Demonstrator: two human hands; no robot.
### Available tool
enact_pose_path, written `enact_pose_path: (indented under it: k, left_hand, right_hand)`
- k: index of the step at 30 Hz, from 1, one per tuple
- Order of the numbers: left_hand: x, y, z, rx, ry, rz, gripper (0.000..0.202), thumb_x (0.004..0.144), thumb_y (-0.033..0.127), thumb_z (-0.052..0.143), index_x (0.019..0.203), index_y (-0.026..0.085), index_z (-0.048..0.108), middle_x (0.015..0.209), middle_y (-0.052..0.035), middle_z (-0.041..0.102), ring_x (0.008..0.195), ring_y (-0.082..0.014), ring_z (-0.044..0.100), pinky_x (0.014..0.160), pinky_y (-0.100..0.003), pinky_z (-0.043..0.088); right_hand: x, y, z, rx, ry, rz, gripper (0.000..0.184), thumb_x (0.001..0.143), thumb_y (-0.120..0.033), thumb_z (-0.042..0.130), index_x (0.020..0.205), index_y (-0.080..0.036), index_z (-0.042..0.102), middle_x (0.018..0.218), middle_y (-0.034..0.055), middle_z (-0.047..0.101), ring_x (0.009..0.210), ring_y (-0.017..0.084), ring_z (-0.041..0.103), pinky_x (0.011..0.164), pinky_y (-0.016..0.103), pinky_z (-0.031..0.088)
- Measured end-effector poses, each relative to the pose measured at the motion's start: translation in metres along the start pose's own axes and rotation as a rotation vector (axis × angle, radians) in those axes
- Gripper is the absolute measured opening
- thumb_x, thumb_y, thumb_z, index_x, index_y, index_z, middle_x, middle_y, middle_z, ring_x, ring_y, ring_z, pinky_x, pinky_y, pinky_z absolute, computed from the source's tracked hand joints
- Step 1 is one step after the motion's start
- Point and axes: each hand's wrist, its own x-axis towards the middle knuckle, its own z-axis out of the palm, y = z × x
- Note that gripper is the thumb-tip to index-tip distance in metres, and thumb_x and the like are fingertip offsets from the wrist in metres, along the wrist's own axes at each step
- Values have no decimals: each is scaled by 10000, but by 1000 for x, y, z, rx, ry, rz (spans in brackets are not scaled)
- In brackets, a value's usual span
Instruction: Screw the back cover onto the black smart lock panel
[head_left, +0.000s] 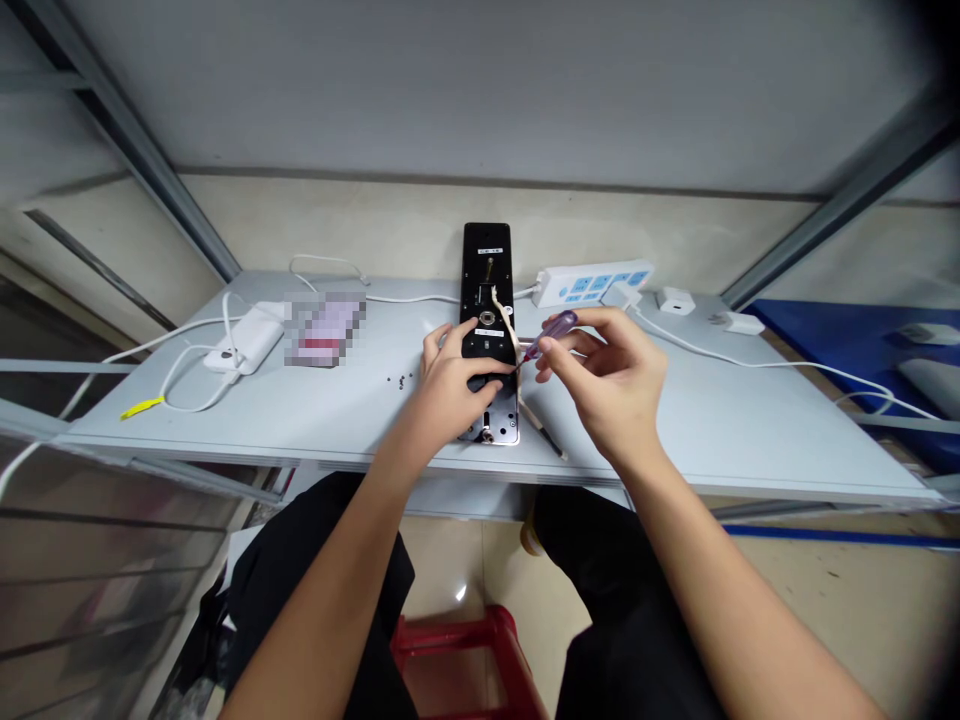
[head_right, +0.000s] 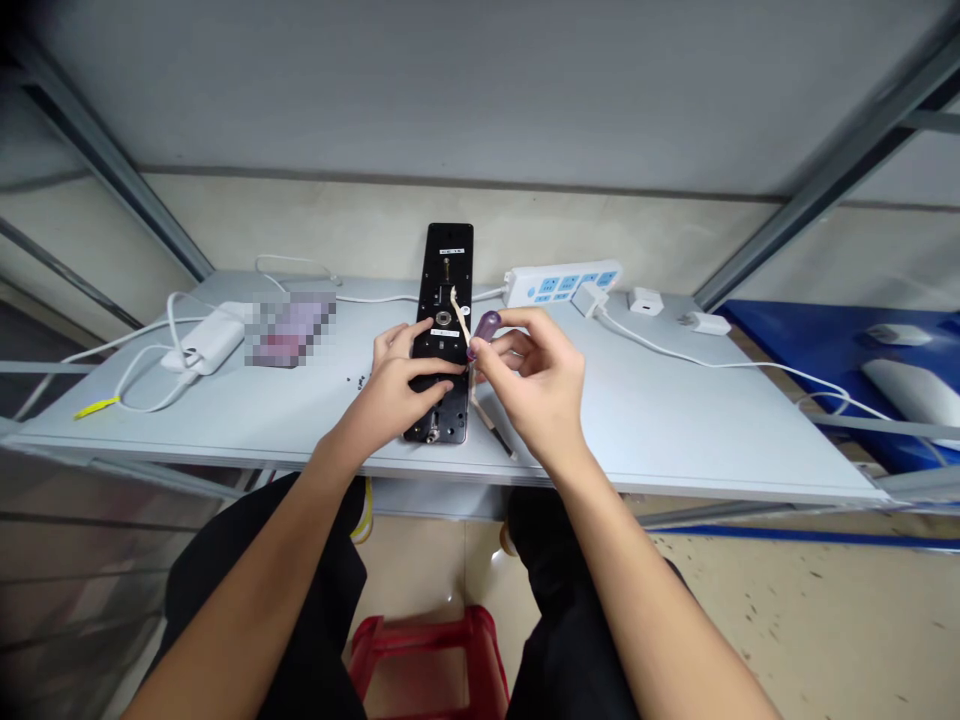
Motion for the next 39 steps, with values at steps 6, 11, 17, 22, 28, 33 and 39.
enact_pose_path:
  k: [6, 11, 17, 22, 28, 33, 39]
  left_hand:
    - [-1, 1, 0, 15, -2, -1, 287, 1007, 171, 753, 1148, 359, 917, 1789, 2, 432, 1639, -387, 294, 1384, -673, 329]
    - [0, 2, 0, 17, -3, -17, 283, 1011, 172, 744, 1134, 355, 921, 1794, -1, 438, 1638, -391, 297, 1387, -677, 319]
    - [1, 0, 0, 9, -14, -4, 280, 1004, 176, 751, 1121, 368, 919, 1791, 23, 438, 1639, -398, 288, 1379, -710, 313]
    - [0, 1, -1, 4, -24, -8, 271, 1015, 189, 744, 1129, 364, 917, 1799, 19, 428, 1644, -398, 287, 1383, -699, 310]
    - [1, 3, 0, -25, 1, -36, 253, 980, 151, 779, 1109, 336, 895, 1778, 0, 451, 1646, -375, 313, 1388, -660, 326]
    - [1, 4, 0, -33, 20, -40, 243, 957, 124, 798, 1068, 323, 884, 1749, -18, 480, 1657, -378, 308, 1380, -663, 336]
    - [1, 3, 1, -53, 31, -45, 236, 957, 140, 816, 1047, 337, 910, 1742, -11, 497, 1636, -378, 332, 1378, -665, 345]
  right_hand:
    - [4, 1, 6, 68, -54, 71, 482, 853, -491, 976, 929, -271, 554, 966, 8, 810, 539, 116, 666, 501, 298, 597]
    - [5, 0, 7, 31, -60, 77, 432, 886, -545, 936, 1078, -306, 632, 967, -5, 771, 541, 126, 647, 506, 323, 590]
    - [3, -4, 6, -30, -102, 30, 342, 981, -565, 832, 1176, -301, 736, 1110, 42, 824, 552, 135, 648, 505, 354, 591]
    - [4, 1, 8, -29, -91, 0, 373, 916, -543, 905, 991, -275, 656, 979, 21, 816, 551, 142, 670, 522, 349, 604]
    - [6, 4, 10, -47, -17, 6, 410, 901, -495, 923, 923, -284, 572, 945, -3, 716, 533, 127, 650, 430, 309, 511]
    - [5, 0, 7, -108, -27, -8, 346, 940, -528, 881, 1150, -313, 708, 1015, 18, 722, 534, 126, 628, 468, 330, 566]
    - [2, -3, -3, -107, -97, -60, 264, 1048, -516, 758, 1229, -330, 807, 1142, 54, 805, 576, 152, 681, 565, 392, 633]
